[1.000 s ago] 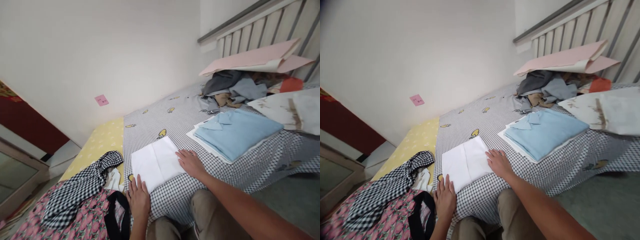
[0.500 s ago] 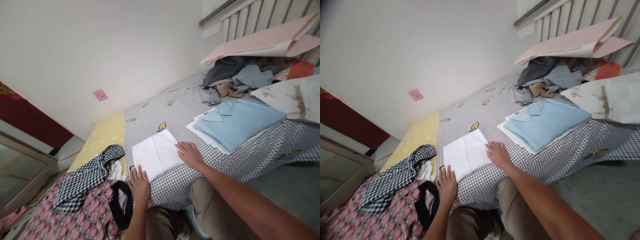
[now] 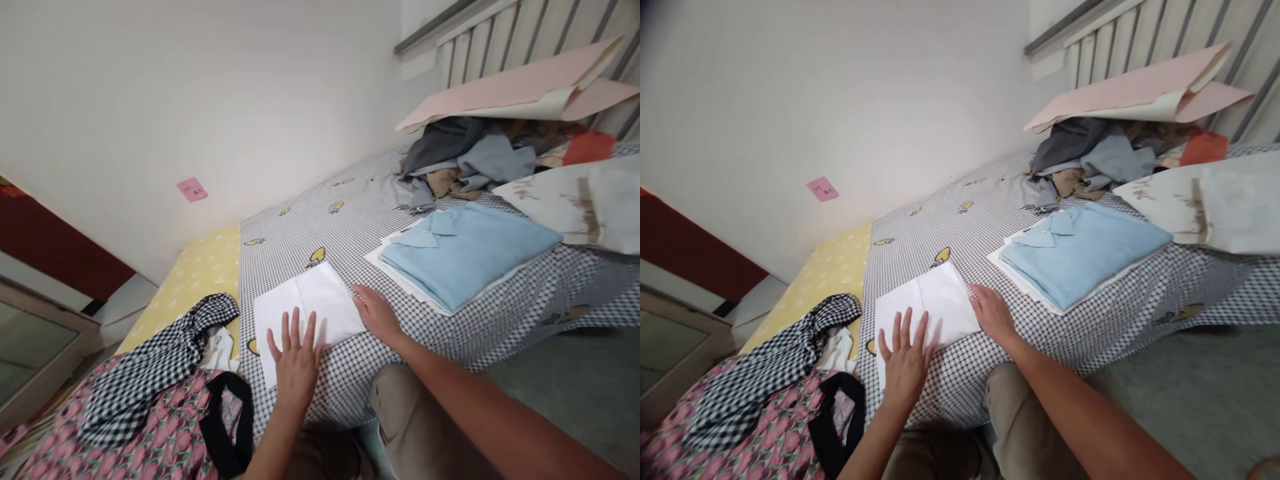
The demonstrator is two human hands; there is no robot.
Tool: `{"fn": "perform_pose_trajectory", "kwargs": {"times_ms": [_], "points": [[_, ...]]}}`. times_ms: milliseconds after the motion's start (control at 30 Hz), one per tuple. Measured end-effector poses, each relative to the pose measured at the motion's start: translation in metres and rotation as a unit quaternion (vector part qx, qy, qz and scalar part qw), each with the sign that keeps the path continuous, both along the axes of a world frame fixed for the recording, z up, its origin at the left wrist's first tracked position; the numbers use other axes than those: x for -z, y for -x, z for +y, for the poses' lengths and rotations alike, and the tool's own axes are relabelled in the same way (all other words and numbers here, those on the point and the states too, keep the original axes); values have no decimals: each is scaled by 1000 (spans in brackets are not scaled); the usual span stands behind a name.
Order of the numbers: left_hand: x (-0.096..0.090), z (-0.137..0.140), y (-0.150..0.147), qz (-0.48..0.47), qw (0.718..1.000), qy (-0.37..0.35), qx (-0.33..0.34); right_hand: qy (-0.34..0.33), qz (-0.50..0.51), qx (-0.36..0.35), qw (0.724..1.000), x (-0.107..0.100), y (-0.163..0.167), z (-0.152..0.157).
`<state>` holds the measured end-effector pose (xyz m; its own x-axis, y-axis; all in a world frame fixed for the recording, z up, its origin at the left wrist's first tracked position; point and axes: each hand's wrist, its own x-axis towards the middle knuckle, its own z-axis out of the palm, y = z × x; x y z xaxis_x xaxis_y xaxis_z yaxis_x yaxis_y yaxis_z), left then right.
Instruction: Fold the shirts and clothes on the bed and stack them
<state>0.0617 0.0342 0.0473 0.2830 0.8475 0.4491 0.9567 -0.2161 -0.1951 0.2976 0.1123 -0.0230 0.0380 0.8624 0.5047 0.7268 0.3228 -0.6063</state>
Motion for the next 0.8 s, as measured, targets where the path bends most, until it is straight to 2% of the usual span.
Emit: {"fn": "perform_pose_trajectory", "kwargs": {"times_ms": [133, 300, 500, 633, 800], "points": [[10, 9, -25, 11, 997, 77, 4, -25, 138, 27, 990, 2, -6, 1], [24, 11, -31, 32, 996, 78, -5, -14, 230, 23, 973, 1, -6, -2], [23, 4, -42, 88, 992, 65, -57, -1, 312, 17, 950, -1, -8, -5], [24, 15, -46, 83, 991, 70, -75, -5, 327, 18, 945, -2, -8, -5], [11, 32, -49, -6, 982, 169, -85, 5, 367, 21, 930, -5, -13, -1]]}}
